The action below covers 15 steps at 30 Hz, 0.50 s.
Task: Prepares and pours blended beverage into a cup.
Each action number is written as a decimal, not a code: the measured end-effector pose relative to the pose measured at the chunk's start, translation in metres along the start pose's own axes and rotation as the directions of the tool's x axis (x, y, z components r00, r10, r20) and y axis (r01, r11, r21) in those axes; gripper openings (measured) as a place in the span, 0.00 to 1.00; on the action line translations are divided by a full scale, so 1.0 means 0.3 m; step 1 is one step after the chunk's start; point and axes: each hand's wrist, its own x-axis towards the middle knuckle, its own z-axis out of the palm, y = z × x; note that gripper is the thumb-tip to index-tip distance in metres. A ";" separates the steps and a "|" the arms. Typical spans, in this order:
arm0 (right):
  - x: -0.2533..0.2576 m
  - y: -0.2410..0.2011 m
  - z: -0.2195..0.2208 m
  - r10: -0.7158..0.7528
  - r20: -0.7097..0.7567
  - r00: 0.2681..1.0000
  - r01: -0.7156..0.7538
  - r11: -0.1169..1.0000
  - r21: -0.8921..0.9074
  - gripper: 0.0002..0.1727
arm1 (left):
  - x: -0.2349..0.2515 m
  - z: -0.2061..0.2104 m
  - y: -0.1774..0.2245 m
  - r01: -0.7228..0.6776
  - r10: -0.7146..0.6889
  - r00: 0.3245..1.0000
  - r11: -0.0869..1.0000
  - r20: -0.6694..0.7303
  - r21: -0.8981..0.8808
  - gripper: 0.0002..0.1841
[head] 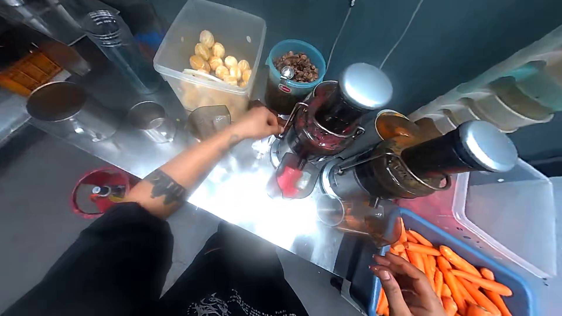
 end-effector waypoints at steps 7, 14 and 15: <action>0.027 0.018 0.139 0.056 0.029 0.998 -0.052 0.990 -0.132 0.22 | 0.164 0.269 -0.147 0.186 -0.294 0.894 0.930 0.340 0.316 0.20; 0.079 0.137 0.176 0.159 0.067 0.985 -0.148 0.978 -0.145 0.27 | 0.242 0.361 -0.213 0.204 -0.277 0.881 0.954 0.384 0.220 0.16; 0.083 0.155 0.175 0.179 0.087 0.980 -0.165 0.975 -0.148 0.28 | 0.238 0.360 -0.210 0.206 -0.274 0.877 0.956 0.395 0.207 0.15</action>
